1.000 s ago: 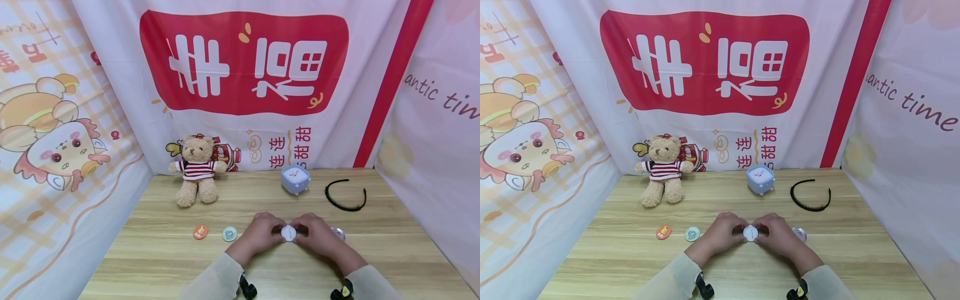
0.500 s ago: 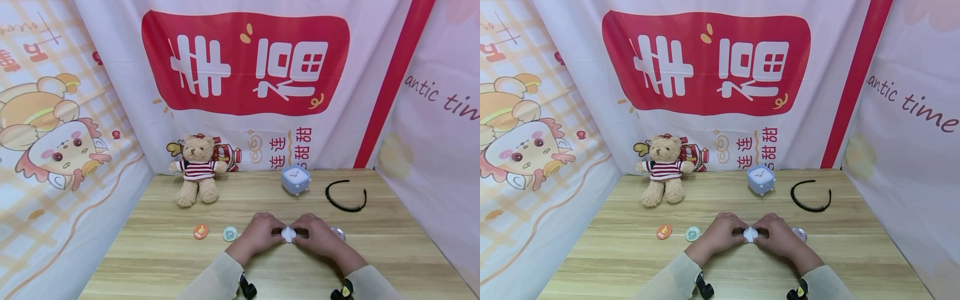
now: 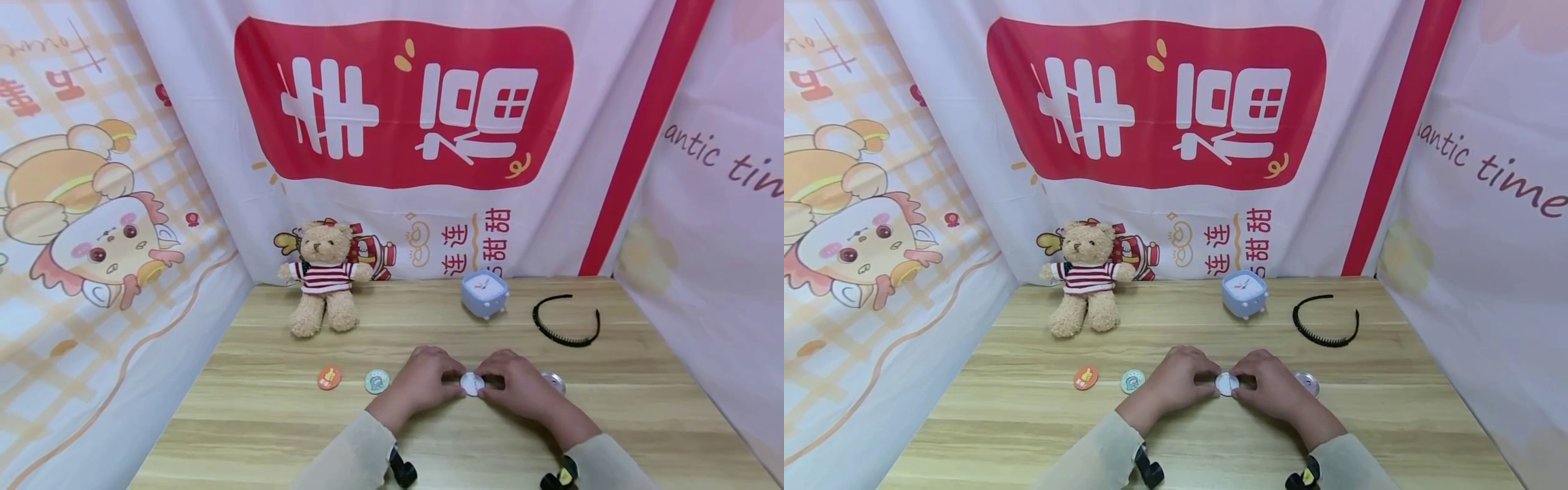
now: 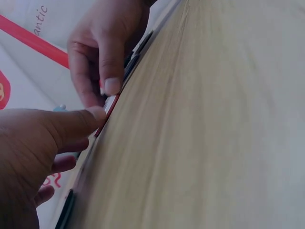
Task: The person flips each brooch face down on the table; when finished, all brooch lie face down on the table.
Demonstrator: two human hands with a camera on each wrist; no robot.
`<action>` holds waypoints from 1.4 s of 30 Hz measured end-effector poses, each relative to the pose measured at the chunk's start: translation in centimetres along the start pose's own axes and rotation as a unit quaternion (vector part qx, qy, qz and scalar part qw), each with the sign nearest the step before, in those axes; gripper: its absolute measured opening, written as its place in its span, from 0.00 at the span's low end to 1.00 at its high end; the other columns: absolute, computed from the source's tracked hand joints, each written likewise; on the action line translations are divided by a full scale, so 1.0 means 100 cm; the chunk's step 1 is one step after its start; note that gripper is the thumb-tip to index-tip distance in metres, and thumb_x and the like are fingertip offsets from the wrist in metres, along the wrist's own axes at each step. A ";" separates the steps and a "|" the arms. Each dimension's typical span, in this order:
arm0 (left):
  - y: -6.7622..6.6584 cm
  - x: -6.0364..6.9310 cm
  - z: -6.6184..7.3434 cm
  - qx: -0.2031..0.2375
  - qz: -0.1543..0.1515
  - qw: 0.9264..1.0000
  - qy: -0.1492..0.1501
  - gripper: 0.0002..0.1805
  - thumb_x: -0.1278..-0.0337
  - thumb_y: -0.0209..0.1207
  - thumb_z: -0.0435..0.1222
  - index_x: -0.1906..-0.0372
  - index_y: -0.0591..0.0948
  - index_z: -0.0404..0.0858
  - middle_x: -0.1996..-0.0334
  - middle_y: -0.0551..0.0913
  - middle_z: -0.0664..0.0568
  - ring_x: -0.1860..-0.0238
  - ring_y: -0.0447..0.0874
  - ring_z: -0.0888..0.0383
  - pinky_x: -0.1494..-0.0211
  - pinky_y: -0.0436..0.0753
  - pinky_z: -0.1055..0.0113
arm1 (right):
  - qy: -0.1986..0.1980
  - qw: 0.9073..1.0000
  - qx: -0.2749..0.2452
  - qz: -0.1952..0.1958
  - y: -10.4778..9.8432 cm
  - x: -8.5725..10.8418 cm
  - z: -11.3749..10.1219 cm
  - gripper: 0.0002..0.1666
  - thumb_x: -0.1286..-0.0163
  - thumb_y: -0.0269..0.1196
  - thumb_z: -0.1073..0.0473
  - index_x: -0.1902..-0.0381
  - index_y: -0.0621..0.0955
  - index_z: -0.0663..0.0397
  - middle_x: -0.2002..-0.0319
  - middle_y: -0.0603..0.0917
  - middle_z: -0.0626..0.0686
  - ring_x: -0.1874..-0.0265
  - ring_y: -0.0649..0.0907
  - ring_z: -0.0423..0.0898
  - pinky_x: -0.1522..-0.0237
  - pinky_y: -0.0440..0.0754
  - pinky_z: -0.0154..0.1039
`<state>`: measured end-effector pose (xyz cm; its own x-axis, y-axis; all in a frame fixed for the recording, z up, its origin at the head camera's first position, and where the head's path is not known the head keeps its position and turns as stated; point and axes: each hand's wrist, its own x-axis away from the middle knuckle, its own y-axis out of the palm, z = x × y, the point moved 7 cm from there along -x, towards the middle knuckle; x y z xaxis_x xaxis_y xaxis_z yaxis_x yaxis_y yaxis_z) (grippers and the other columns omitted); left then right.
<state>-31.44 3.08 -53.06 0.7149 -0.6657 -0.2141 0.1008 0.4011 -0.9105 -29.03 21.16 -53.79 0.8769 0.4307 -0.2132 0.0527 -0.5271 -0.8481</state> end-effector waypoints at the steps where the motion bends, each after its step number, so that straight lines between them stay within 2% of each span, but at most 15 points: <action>1: -0.003 0.001 -0.002 0.009 -0.003 1.000 -0.006 0.19 0.36 0.76 0.52 0.42 0.91 0.55 0.50 0.91 0.70 0.44 0.84 0.66 0.26 0.74 0.58 | 0.004 1.000 0.002 -0.001 -0.001 0.000 0.000 0.18 0.33 0.80 0.53 0.45 0.92 0.38 0.49 0.90 0.38 0.42 0.84 0.44 0.35 0.85 0.56; 5: -0.018 0.009 -0.015 0.031 -0.009 0.999 -0.033 0.26 0.37 0.76 0.53 0.36 0.88 0.52 0.43 0.90 0.64 0.37 0.82 0.61 0.23 0.74 0.55 | 0.015 1.000 0.008 -0.003 -0.006 -0.001 0.000 0.19 0.33 0.79 0.53 0.44 0.92 0.40 0.48 0.90 0.38 0.42 0.84 0.46 0.34 0.84 0.57; 9: -0.028 0.024 -0.034 0.032 -0.007 0.998 -0.049 0.29 0.42 0.79 0.54 0.37 0.86 0.52 0.40 0.88 0.61 0.32 0.81 0.57 0.21 0.72 0.51 | 0.010 1.000 0.012 -0.004 -0.006 -0.001 0.001 0.19 0.32 0.79 0.52 0.44 0.91 0.39 0.49 0.90 0.38 0.42 0.85 0.46 0.34 0.84 0.57; 13: -0.035 0.038 -0.050 0.035 -0.003 0.997 -0.062 0.27 0.48 0.81 0.53 0.44 0.88 0.52 0.46 0.88 0.62 0.38 0.82 0.59 0.24 0.74 0.51 | 0.012 1.000 0.012 -0.004 -0.006 -0.001 0.003 0.19 0.32 0.79 0.51 0.44 0.91 0.38 0.48 0.90 0.38 0.42 0.85 0.47 0.34 0.84 0.58; 16: -0.037 0.045 -0.055 0.042 -0.005 0.996 -0.075 0.24 0.49 0.82 0.51 0.48 0.88 0.52 0.52 0.87 0.62 0.46 0.81 0.61 0.28 0.76 0.52 | 0.019 1.000 0.010 -0.004 -0.007 0.000 0.004 0.19 0.32 0.79 0.51 0.44 0.91 0.38 0.48 0.90 0.38 0.41 0.85 0.47 0.34 0.84 0.58; 20: -0.037 0.050 -0.059 0.042 -0.009 0.995 -0.085 0.20 0.46 0.81 0.50 0.50 0.89 0.52 0.54 0.87 0.63 0.48 0.81 0.62 0.29 0.76 0.52 | 0.019 1.000 0.010 -0.002 -0.007 0.001 0.005 0.19 0.33 0.79 0.52 0.44 0.92 0.38 0.49 0.90 0.37 0.42 0.85 0.46 0.34 0.84 0.58; 25: -0.033 0.052 -0.062 0.035 -0.005 0.996 -0.082 0.16 0.42 0.79 0.50 0.53 0.89 0.53 0.55 0.87 0.64 0.47 0.82 0.62 0.27 0.75 0.50 | 0.010 1.000 0.013 0.001 -0.004 0.003 0.004 0.20 0.33 0.79 0.52 0.44 0.92 0.38 0.49 0.90 0.37 0.42 0.85 0.46 0.34 0.84 0.57; 34: -0.026 0.047 -0.060 0.029 0.000 0.997 -0.077 0.12 0.40 0.78 0.50 0.56 0.89 0.55 0.56 0.88 0.67 0.45 0.82 0.61 0.24 0.74 0.50 | 0.029 0.999 0.014 -0.001 -0.003 0.002 0.003 0.20 0.34 0.80 0.49 0.44 0.91 0.38 0.49 0.90 0.37 0.41 0.84 0.47 0.33 0.84 0.58; 37: -0.024 0.045 -0.055 0.031 -0.005 0.997 -0.073 0.12 0.40 0.78 0.50 0.55 0.89 0.54 0.55 0.89 0.67 0.43 0.83 0.60 0.23 0.72 0.50 | 0.039 0.999 0.006 0.000 -0.003 -0.001 -0.004 0.21 0.35 0.80 0.47 0.44 0.91 0.38 0.49 0.89 0.36 0.41 0.83 0.45 0.33 0.84 0.56; 42: -0.023 0.043 -0.050 0.029 -0.011 0.997 -0.071 0.13 0.39 0.78 0.49 0.52 0.90 0.54 0.52 0.90 0.65 0.41 0.83 0.59 0.22 0.72 0.51 | 0.028 0.999 -0.012 -0.012 0.005 -0.013 -0.022 0.22 0.35 0.80 0.45 0.44 0.91 0.39 0.47 0.88 0.38 0.41 0.83 0.45 0.33 0.83 0.57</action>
<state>-32.07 -3.88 -53.65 0.8024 -0.5806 -0.1379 0.1545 0.4254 -0.8917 -29.11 18.67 -52.88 0.9007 0.4022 -0.1641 0.0856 -0.5349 -0.8406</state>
